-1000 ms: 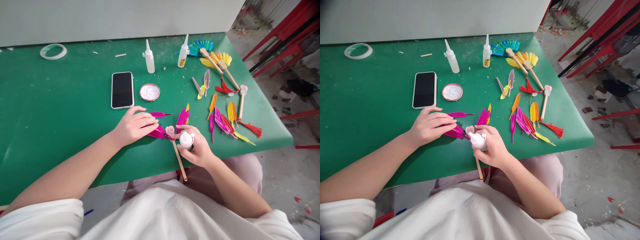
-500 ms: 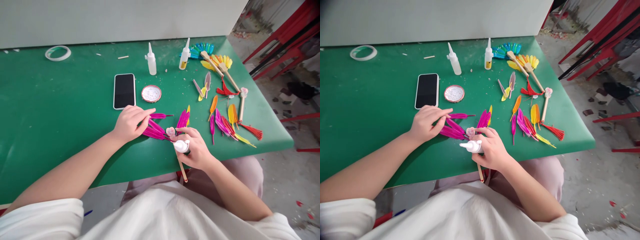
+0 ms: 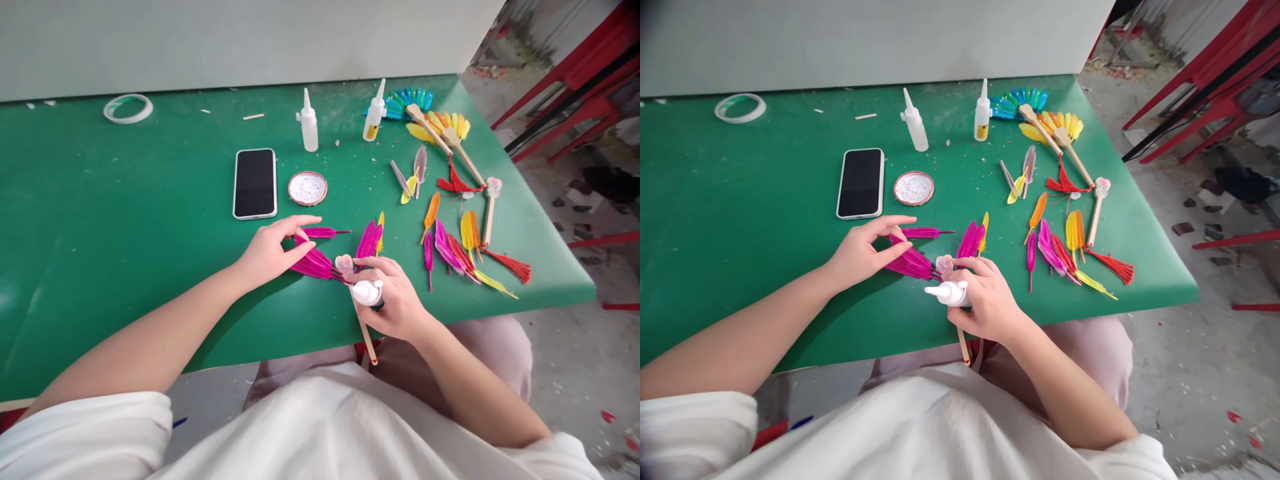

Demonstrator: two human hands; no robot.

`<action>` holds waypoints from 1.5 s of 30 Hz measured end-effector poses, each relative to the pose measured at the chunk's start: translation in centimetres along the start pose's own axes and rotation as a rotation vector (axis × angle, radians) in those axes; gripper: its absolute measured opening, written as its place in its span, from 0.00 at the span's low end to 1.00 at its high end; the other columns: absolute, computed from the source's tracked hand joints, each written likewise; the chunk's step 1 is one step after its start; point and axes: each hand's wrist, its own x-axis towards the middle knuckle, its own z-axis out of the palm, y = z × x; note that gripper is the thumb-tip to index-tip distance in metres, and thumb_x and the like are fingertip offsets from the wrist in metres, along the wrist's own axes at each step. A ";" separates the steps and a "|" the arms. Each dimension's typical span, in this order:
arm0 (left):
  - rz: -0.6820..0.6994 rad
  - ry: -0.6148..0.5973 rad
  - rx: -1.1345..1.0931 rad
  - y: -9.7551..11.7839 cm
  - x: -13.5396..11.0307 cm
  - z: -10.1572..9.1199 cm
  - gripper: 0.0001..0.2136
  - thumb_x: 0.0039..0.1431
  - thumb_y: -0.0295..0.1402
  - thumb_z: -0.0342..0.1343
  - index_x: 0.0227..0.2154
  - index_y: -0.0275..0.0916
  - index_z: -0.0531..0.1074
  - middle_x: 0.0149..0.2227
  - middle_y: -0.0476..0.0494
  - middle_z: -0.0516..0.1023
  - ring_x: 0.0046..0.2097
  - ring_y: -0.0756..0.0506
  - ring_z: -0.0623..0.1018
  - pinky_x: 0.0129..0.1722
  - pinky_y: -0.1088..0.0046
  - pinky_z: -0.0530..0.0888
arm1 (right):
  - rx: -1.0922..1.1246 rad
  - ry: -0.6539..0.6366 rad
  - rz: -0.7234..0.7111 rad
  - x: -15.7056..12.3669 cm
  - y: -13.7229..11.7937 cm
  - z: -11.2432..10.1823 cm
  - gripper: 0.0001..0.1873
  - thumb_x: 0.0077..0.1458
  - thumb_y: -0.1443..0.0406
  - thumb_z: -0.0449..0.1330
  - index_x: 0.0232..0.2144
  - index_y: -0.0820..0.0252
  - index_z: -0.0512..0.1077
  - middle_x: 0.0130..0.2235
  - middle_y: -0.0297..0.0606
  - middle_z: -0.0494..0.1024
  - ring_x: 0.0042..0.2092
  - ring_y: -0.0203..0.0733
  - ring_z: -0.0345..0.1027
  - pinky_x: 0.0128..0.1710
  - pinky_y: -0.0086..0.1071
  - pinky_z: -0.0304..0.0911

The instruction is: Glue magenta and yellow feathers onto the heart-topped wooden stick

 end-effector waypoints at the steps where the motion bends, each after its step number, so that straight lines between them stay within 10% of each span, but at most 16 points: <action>1: 0.012 0.006 0.013 -0.1 0.0 -0.1 0.18 0.55 0.36 0.53 0.49 0.42 0.67 0.33 0.49 0.75 0.39 0.47 0.74 0.44 0.70 0.68 | -0.001 -0.001 -0.004 0.0 0.0 0.0 0.20 0.42 0.71 0.56 0.41 0.56 0.65 0.39 0.34 0.76 0.49 0.44 0.64 0.48 0.40 0.58; 26: 0.215 -0.158 -0.027 -0.8 0.3 0.2 0.06 0.52 0.34 0.57 0.28 0.39 0.77 0.29 0.46 0.77 0.35 0.48 0.74 0.37 0.72 0.71 | 0.042 -0.042 -0.035 0.0 0.4 0.3 0.22 0.42 0.71 0.55 0.43 0.56 0.64 0.41 0.37 0.76 0.52 0.47 0.63 0.49 0.43 0.63; 33: 0.047 -0.173 -0.064 -0.3 0.2 0.5 0.09 0.51 0.38 0.58 0.31 0.38 0.76 0.33 0.47 0.78 0.34 0.48 0.76 0.36 0.73 0.71 | 0.029 -0.054 -0.046 0.0 0.4 0.3 0.22 0.42 0.70 0.55 0.43 0.56 0.63 0.42 0.38 0.76 0.53 0.47 0.62 0.48 0.43 0.63; 45: 0.159 -0.238 -0.036 -0.8 0.4 0.6 0.07 0.54 0.36 0.56 0.29 0.40 0.76 0.31 0.47 0.78 0.34 0.49 0.74 0.36 0.73 0.71 | 0.150 0.077 0.084 0.1 0.1 -0.5 0.17 0.45 0.71 0.54 0.40 0.55 0.64 0.43 0.39 0.75 0.53 0.46 0.63 0.49 0.43 0.62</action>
